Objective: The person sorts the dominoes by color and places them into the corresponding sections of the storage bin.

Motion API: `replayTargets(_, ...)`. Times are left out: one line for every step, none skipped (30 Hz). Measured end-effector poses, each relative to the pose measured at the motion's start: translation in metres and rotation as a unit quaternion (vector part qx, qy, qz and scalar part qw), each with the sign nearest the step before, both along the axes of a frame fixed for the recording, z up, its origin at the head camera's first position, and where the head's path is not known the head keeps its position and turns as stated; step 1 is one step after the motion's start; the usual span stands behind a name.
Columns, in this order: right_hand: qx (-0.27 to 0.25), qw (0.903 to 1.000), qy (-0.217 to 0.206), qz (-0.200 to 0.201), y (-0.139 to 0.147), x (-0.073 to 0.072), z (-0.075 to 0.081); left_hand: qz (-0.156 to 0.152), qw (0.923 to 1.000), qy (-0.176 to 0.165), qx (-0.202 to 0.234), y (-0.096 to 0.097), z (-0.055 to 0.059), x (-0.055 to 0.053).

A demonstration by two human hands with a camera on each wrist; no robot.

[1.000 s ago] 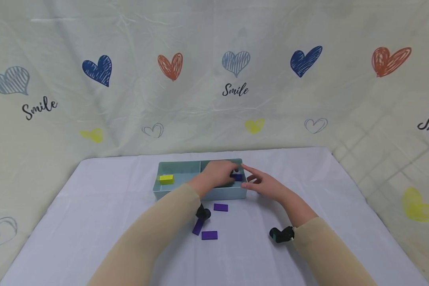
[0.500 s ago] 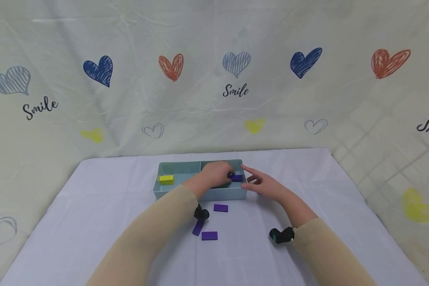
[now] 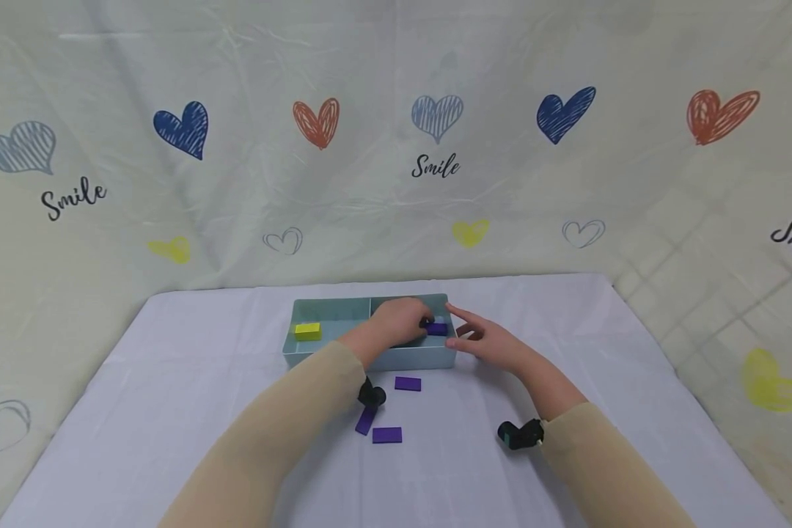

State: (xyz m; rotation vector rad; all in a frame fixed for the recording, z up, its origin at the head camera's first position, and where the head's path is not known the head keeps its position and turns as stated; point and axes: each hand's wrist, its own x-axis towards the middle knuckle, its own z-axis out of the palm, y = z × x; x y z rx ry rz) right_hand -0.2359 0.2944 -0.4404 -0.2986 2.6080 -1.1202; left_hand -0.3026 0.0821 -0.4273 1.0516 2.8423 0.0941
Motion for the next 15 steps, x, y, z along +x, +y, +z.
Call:
replayTargets(0.001,1.0000,0.000,-0.001,0.0001,0.0000,0.0000,-0.001,1.0000,0.001,-0.001,0.0003,-0.0003,-0.0003)
replayTargets(0.002,1.0000,0.001,-0.001,0.0001,-0.0002,-0.0002,-0.001,1.0000,0.001,-0.002,0.0006,-0.0007,-0.0005)
replayTargets(0.003,1.0000,0.001,-0.001,0.0002,-0.0002,-0.0003,-0.002,1.0000,0.001,-0.002,0.0008,-0.0010,-0.0007)
replayTargets(0.003,1.0000,0.002,-0.001,0.0003,-0.0003,-0.0005,-0.002,1.0000,0.001,-0.004,0.0009,-0.0012,-0.0007)
replayTargets(0.003,1.0000,0.002,-0.001,0.0004,-0.0003,-0.0007,-0.003,1.0000,0.001,-0.005,0.0010,-0.0014,-0.0008)
replayTargets(0.002,1.0000,0.002,-0.001,0.0004,-0.0005,-0.0008,-0.003,1.0000,0.000,-0.006,0.0011,-0.0016,-0.0008)
replayTargets(0.002,1.0000,0.003,0.000,0.0004,-0.0006,-0.0010,-0.003,1.0000,-0.001,-0.006,0.0011,-0.0018,-0.0008)
replayTargets(0.002,1.0000,0.003,0.000,0.0004,-0.0007,-0.0011,-0.002,1.0000,-0.001,-0.006,0.0011,-0.0019,-0.0008)
replayTargets(0.002,1.0000,0.003,-0.001,0.0006,-0.0006,-0.0012,-0.002,1.0000,-0.002,-0.006,0.0012,-0.0019,-0.0008)
replayTargets(0.001,1.0000,0.003,-0.001,0.0006,-0.0006,-0.0013,-0.002,1.0000,-0.004,-0.005,0.0013,-0.0017,-0.0007)
replayTargets(0.001,1.0000,0.003,-0.001,0.0005,-0.0008,-0.0014,-0.001,1.0000,-0.005,-0.003,0.0014,-0.0016,-0.0006)
replayTargets(0.002,1.0000,0.003,-0.001,0.0005,-0.0008,-0.0014,-0.002,1.0000,-0.005,-0.003,0.0016,-0.0015,-0.0004)
replayTargets(0.002,1.0000,0.003,-0.001,0.0006,-0.0008,-0.0014,-0.002,1.0000,-0.005,-0.002,0.0018,-0.0014,-0.0002)
replayTargets(0.002,1.0000,0.002,-0.002,0.0007,-0.0007,-0.0013,-0.004,1.0000,-0.003,-0.002,0.0020,-0.0013,-0.0001)
replayTargets(0.002,1.0000,0.002,-0.003,0.0007,-0.0006,-0.0013,-0.006,1.0000,-0.003,-0.002,0.0021,-0.0012,0.0000)
